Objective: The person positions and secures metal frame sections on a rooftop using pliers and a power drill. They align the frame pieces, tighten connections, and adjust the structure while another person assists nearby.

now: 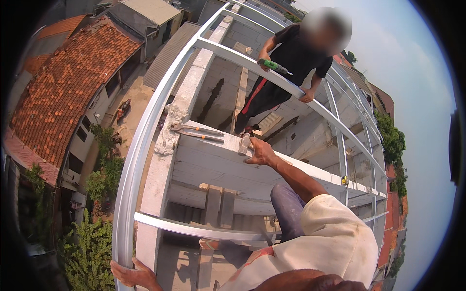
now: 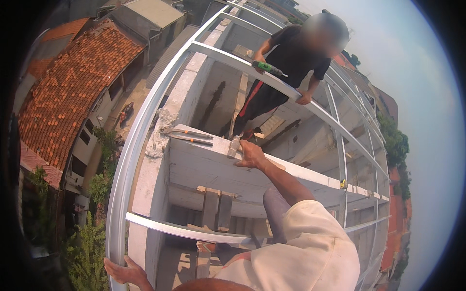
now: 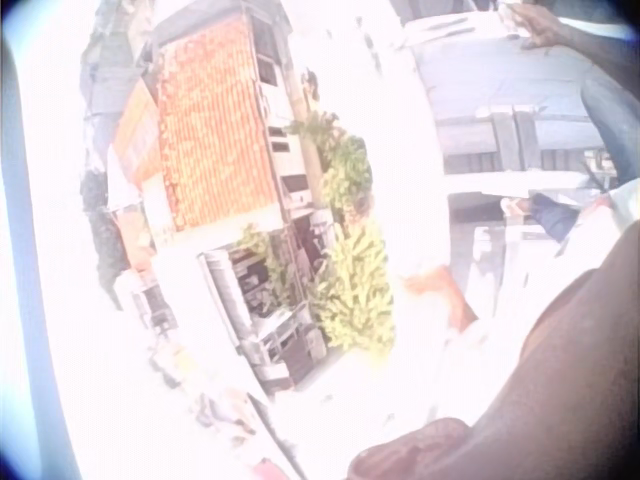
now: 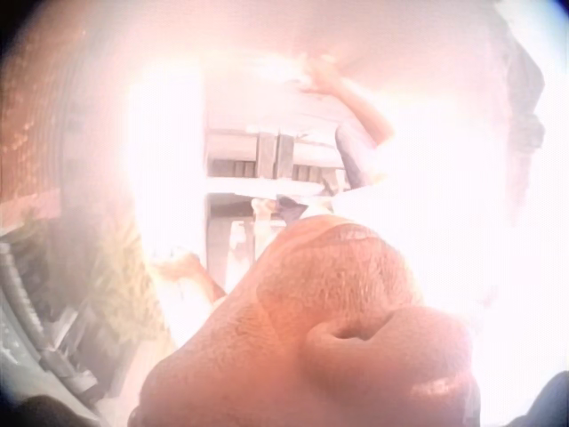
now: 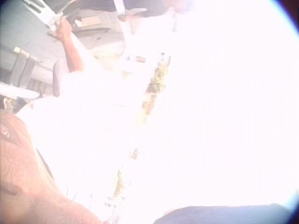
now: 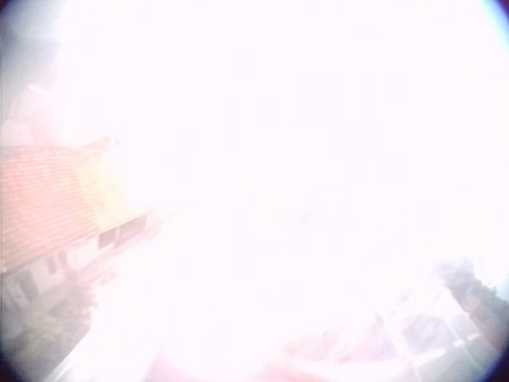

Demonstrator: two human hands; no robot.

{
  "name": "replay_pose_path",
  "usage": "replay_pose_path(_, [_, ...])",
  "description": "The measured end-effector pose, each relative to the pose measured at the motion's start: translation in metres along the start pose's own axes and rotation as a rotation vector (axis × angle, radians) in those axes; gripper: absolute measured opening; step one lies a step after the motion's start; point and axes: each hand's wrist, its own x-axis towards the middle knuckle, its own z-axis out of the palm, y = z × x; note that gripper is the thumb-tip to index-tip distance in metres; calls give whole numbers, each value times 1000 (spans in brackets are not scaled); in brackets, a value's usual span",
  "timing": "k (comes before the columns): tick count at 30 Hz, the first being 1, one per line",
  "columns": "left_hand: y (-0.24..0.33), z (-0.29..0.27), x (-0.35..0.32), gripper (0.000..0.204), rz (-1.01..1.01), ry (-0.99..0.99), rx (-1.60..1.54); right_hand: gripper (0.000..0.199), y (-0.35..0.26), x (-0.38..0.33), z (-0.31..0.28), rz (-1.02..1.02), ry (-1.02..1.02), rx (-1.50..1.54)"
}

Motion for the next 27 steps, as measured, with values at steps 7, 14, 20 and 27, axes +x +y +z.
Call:
replay_pose_path(7, [-4, 1, 3, 76, 64, -27, -112, 81, 13, -2, 14, -29, 44, 21])
replay_pose_path(14, [-15, 2, 0, 81, 112, -121, -180, 82, 13, 3, 25, -39, 22, -94])
replay_pose_path(20, [-11, 1, 4, 85, 102, -167, -222, 79, 5, 4, 22, 55, -24, -135])
replay_pose_path(27, [-12, 8, 10, 83, 29, -172, -162, 78, 4, -4, 23, 63, -10, 23])
